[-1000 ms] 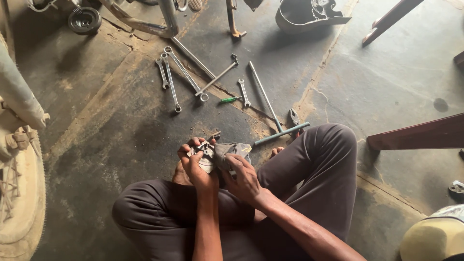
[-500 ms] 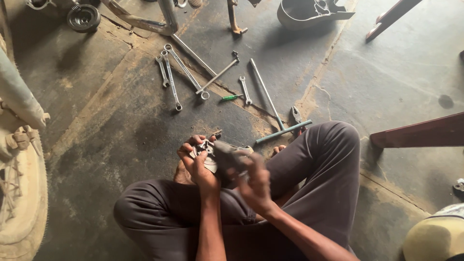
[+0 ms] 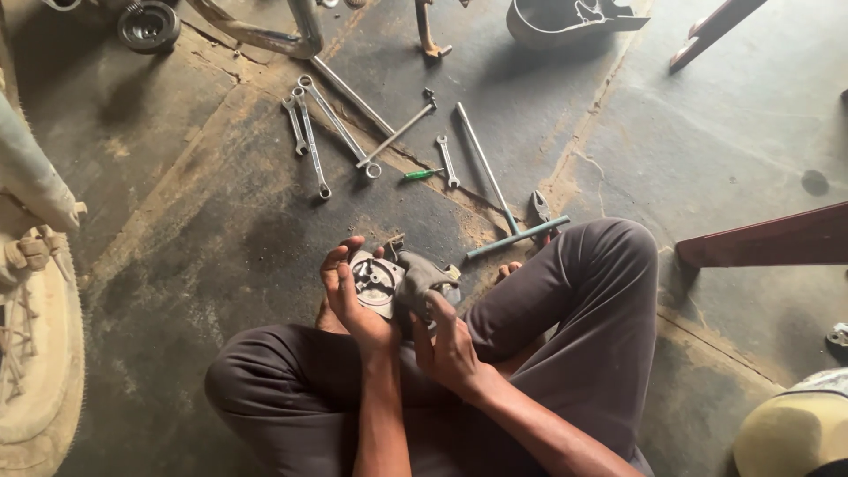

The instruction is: Cleaning and inspecting internal components of a motorcycle engine cylinder head.

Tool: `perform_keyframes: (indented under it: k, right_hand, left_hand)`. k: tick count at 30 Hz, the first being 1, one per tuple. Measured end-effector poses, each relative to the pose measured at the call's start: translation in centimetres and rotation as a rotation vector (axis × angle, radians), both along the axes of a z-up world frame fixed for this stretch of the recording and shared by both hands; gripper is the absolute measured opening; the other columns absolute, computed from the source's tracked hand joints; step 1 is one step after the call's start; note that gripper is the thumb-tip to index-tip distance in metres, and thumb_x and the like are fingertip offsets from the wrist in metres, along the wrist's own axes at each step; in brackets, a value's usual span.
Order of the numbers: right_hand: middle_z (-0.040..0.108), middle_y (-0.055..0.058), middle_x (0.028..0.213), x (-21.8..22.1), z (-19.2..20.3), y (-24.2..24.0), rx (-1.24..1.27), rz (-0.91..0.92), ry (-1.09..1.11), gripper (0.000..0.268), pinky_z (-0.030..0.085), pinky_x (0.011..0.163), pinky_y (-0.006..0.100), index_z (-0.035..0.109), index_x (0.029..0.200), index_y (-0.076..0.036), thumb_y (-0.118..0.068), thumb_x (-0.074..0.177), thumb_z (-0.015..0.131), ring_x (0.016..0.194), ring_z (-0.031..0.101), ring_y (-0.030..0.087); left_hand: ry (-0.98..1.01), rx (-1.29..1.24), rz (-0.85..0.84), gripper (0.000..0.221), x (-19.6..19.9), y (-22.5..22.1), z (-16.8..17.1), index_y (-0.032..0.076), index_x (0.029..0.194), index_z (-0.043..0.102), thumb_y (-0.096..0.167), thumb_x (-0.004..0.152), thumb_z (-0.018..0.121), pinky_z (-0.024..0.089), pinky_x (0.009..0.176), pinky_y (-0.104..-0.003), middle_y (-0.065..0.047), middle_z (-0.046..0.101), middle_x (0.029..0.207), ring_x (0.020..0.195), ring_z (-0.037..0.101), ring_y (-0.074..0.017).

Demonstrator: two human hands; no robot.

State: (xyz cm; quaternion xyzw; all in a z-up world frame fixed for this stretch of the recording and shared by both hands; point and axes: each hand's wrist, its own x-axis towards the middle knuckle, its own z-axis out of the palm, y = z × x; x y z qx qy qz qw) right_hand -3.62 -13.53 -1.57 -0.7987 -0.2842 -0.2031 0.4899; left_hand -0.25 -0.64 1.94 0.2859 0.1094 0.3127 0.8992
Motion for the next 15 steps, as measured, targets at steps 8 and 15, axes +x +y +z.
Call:
perform_keyframes:
  k: [8,15]
  right_hand:
    - [0.07,0.028,0.109,-1.2,0.5,0.4,0.015,0.046,0.022,0.05,0.061,0.08,0.041,0.042,0.137,0.009,0.007,0.095,0.068,0.096,0.076,0.038]
    - [0.071,0.027,0.113,-0.5,3.0,0.6,0.136,0.203,0.097,0.049,0.063,0.08,0.037,0.036,0.143,0.004,0.007,0.1,0.061,0.098,0.078,0.033]
  left_hand:
    - [0.046,0.199,0.117,0.035,0.1,-0.3,-0.7,0.0,0.129,0.046,0.027,0.109,0.053,0.057,0.099,-0.039,-0.019,0.057,0.135,0.113,0.063,-0.0274]
    - [-0.006,0.147,0.034,0.04,-0.1,0.2,-1.9,0.002,0.13,0.045,0.033,0.107,0.048,0.058,0.096,-0.041,-0.018,0.055,0.137,0.116,0.063,-0.031]
